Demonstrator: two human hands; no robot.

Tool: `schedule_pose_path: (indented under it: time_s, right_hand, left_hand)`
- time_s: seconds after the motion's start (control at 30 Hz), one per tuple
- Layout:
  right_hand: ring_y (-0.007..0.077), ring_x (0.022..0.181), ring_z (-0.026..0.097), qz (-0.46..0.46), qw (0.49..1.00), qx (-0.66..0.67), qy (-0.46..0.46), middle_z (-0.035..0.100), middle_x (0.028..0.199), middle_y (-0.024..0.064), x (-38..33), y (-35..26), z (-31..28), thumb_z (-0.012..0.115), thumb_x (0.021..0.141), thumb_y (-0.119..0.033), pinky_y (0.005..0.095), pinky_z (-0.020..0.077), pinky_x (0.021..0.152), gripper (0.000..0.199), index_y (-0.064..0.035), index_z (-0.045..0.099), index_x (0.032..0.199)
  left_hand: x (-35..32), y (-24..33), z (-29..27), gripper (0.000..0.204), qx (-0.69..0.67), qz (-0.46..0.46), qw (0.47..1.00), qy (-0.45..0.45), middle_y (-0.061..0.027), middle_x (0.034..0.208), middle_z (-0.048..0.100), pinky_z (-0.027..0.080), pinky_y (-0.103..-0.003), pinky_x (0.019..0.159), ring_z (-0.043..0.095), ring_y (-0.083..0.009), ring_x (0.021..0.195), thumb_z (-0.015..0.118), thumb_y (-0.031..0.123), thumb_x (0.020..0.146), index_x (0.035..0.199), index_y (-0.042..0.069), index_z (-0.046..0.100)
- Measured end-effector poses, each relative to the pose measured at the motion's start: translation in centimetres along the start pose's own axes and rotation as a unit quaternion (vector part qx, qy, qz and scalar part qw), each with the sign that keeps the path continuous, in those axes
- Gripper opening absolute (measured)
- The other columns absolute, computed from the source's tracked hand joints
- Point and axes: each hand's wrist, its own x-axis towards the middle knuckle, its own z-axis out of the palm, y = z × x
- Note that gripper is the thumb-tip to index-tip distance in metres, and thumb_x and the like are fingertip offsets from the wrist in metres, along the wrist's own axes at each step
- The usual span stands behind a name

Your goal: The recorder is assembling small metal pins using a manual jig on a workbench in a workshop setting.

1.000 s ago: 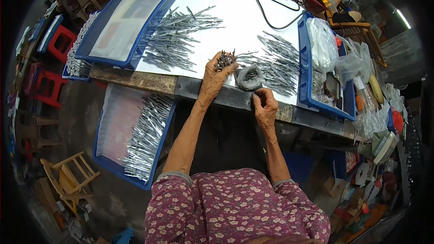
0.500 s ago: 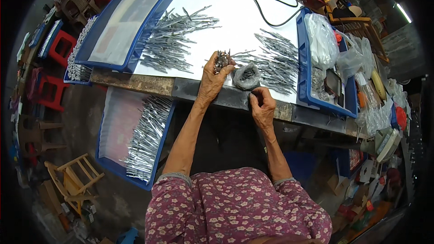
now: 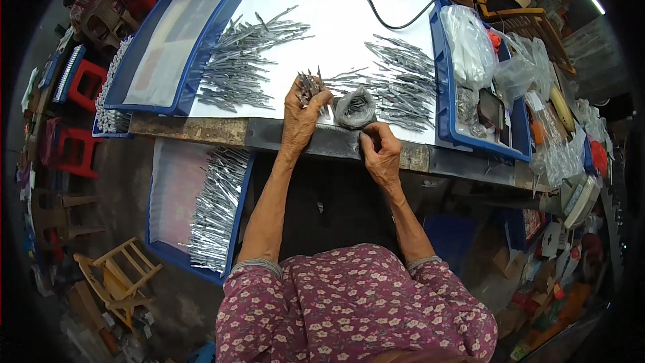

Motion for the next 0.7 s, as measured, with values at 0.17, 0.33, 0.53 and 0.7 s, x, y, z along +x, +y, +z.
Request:
schedule_pose_path:
  time_s: [0.17,0.33,0.53,0.7]
  right_hand:
    - [0.0120,0.049,0.047,-0.007,1.000,-0.014,-0.002,0.052,0.061,0.0072,0.1,-0.5,-0.3,0.060,0.074,-0.001,0.0264,0.0371,0.046,0.010,0.0005,0.053,0.080]
    - [0.0033,0.051,0.039,0.012,1.000,0.001,-0.007,0.048,0.060,-0.0011,0.1,-0.2,-0.4,0.059,0.077,-0.001,0.0200,0.0325,0.046,0.007,0.0004,0.054,0.081]
    - [0.0093,0.050,0.046,0.030,0.999,0.016,-0.014,0.051,0.060,0.0047,0.3,-0.2,-0.5,0.060,0.074,-0.003,0.0249,0.0371,0.046,0.010,0.0012,0.054,0.081]
    - [0.0061,0.055,0.046,0.073,0.996,0.037,-0.034,0.053,0.063,0.0021,0.6,-0.6,-1.1,0.059,0.077,-0.004,0.0221,0.0379,0.050,0.009,0.0012,0.056,0.084]
  left_hand:
    - [-0.2,0.2,0.2,0.016,0.036,0.015,0.999,0.026,-0.0054,0.079,0.060,0.048,-0.025,0.068,0.059,-0.0129,0.072,0.062,0.006,0.079,0.091,0.002,0.053]
    - [-0.1,0.4,0.4,0.014,0.054,0.011,0.998,0.011,-0.0019,0.076,0.059,0.047,-0.023,0.068,0.057,-0.0094,0.072,0.060,0.008,0.079,0.090,0.001,0.052]
    - [-0.1,0.2,0.3,0.014,0.058,0.019,0.998,-0.004,-0.0022,0.077,0.059,0.046,-0.022,0.067,0.055,-0.0083,0.072,0.059,0.007,0.080,0.090,0.002,0.052]
    - [-0.2,0.0,-0.1,0.020,0.060,0.029,0.998,-0.020,-0.0057,0.083,0.060,0.049,-0.026,0.072,0.059,-0.0122,0.077,0.061,0.002,0.078,0.096,0.002,0.052]
